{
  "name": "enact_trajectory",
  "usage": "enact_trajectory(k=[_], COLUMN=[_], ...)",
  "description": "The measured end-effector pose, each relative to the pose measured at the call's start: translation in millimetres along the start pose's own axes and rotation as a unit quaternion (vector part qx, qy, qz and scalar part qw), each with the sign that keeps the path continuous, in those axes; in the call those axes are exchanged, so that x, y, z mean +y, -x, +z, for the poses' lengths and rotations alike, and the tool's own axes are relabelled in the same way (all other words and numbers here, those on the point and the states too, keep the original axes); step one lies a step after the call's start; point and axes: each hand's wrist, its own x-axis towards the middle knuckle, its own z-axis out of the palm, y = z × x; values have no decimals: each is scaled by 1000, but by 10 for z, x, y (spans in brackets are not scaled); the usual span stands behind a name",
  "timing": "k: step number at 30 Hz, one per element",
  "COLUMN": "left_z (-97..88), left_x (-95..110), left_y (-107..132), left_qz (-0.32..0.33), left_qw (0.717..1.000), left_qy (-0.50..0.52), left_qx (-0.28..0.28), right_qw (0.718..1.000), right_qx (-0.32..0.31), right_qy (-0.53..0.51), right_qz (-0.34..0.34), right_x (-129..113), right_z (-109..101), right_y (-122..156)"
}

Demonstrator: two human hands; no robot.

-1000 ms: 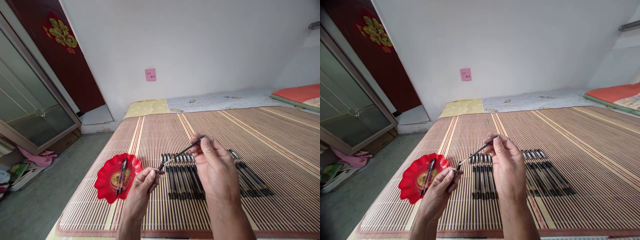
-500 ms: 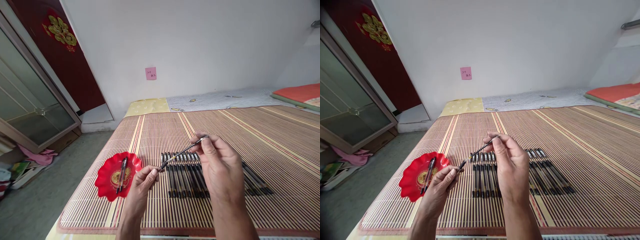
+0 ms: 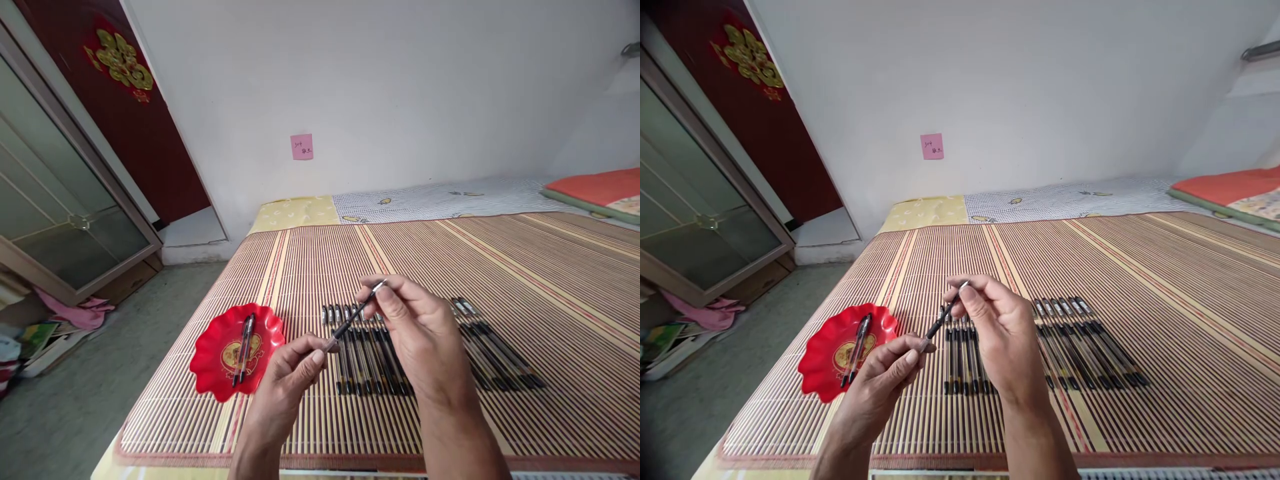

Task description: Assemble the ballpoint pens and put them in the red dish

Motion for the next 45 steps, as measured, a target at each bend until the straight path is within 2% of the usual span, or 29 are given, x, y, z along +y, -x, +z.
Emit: enact_trajectory(k=[4, 6, 12, 20, 25, 35, 45], left_z=[46, 65, 100, 144, 131, 151, 145], left_x=[-21, -26, -21, -10, -64, -117, -76], left_y=[-8, -11, -16, -1, -12, -24, 3], left_qz=[-16, -11, -19, -19, -15, -2, -3], left_qw=[997, 993, 987, 992, 991, 983, 980], left_qy=[80, 115, 157, 105, 95, 111, 121], left_qx=[-11, -12, -15, -69, -89, -147, -158], right_qw=[994, 991, 992, 987, 981, 983, 976], right_qx=[-102, -122, -88, -117, -141, -139, -163], right_qy=[26, 49, 70, -10, -30, -23, -47], right_qz=[37, 39, 57, 111, 129, 117, 134], right_x=[-33, -32, 86, 206, 188, 163, 104], right_z=[33, 29, 23, 41, 13, 41, 44], right_y=[8, 6, -13, -16, -16, -31, -8])
